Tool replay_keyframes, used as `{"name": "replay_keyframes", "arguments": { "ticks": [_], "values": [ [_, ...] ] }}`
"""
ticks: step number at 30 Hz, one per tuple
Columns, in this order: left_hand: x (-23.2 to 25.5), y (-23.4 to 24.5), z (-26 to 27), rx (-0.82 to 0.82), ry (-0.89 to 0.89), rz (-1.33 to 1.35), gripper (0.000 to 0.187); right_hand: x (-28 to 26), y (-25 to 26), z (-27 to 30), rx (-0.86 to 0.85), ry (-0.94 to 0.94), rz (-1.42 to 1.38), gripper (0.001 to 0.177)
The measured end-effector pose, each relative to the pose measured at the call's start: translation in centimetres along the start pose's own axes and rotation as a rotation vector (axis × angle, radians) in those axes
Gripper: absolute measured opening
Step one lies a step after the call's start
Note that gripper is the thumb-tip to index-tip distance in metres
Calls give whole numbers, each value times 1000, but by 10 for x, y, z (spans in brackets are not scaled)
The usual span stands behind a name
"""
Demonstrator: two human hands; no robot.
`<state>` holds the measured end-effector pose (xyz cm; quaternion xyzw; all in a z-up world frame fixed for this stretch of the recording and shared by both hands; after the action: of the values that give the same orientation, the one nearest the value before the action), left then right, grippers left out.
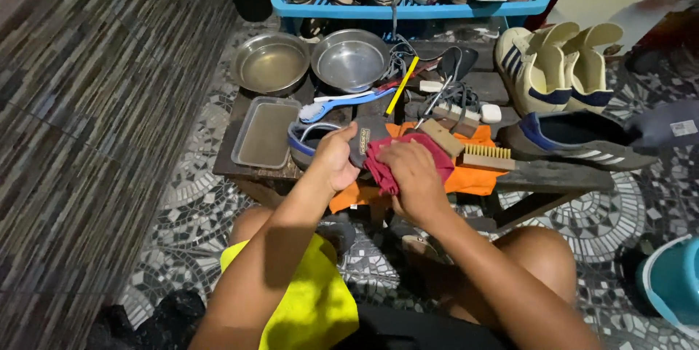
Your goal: Cleaning the side and sole of a sneaker using a cloth, brush, and cleaning solution.
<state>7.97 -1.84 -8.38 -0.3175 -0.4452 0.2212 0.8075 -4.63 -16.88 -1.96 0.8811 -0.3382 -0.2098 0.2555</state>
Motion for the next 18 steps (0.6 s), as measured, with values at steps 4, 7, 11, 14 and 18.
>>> {"name": "replay_keyframes", "arguments": {
  "ticks": [4, 7, 11, 14, 18],
  "values": [
    [4, -10, 15, -21, -18, 14, 24, -27, 21, -13, 74, 85, 82, 38],
    [7, -15, 22, -9, -27, -7, 27, -23, 19, -6, 85, 129, 119, 27],
    [12, -22, 23, 28, -19, -24, 30, -29, -3, 15, -23, 258, 226, 22],
    [13, -28, 36, 35, -3, -27, 31, -62, 10, 7, -87, 269, 193, 27],
    [12, -22, 26, 53, -14, -19, 34, -19, 2, 12, 59, 322, 146, 47]
  ]
}}
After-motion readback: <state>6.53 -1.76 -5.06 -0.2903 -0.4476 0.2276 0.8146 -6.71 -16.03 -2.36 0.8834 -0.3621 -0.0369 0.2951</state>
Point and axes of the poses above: each hand's wrist, its own z-axis away from the middle knuckle, its own y-axis out of the back of the hand, x = y × z, the point moved 4 cm from there along -z, towards the middle knuckle, and after that the axes turned 4 degrees about y, right-handed, at the moved point
